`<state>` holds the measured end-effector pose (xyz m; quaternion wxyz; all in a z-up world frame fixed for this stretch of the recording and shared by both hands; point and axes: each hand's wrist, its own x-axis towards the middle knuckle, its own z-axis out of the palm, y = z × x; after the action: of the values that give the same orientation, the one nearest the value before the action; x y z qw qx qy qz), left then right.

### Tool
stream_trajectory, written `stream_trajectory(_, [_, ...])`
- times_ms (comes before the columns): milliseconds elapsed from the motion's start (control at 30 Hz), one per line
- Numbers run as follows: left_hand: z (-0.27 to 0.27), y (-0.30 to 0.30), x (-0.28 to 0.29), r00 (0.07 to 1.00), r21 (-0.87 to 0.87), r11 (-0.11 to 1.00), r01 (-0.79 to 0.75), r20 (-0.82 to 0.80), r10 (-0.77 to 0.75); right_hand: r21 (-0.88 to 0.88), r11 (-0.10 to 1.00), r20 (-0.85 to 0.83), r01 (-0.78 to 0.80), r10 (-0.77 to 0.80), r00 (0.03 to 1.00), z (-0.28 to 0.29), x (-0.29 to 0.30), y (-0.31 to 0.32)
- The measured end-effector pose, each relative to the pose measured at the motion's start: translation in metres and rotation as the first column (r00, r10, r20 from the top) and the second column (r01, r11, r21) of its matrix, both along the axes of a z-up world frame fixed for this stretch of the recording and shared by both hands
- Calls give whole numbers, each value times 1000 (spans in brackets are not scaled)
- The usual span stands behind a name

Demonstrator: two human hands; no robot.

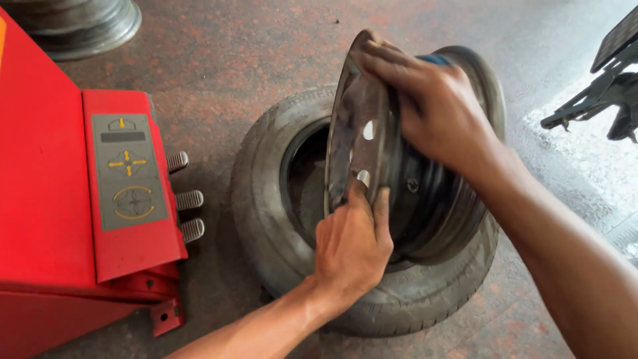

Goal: The person scrubs a metal wheel rim with a small abrasive pad, rotating the rim to clean the inner barrel and outer edges. The rim is held over a tire on the floor in a workshop setting.

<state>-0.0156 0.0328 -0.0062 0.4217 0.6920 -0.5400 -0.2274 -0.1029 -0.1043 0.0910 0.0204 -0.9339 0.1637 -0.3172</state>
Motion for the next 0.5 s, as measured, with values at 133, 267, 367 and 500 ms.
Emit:
stream_trajectory(133, [3,1,7,999,-48,998,33,35,-31,-91,996,23,-1,3,1000,-15,0,31])
stream_trajectory(267, [-1,0,9,1000,-175,985,6,29,-1,-83,997,-70,1,-7,997,-13,-8,35])
stream_trajectory(367, [3,1,12,997,-69,995,69,41,-66,53,994,-68,93,-89,994,3,10,-2])
stream_trajectory(500, [5,6,18,990,-72,988,138,-6,-139,-253,967,-79,-42,22,997,-27,-9,49])
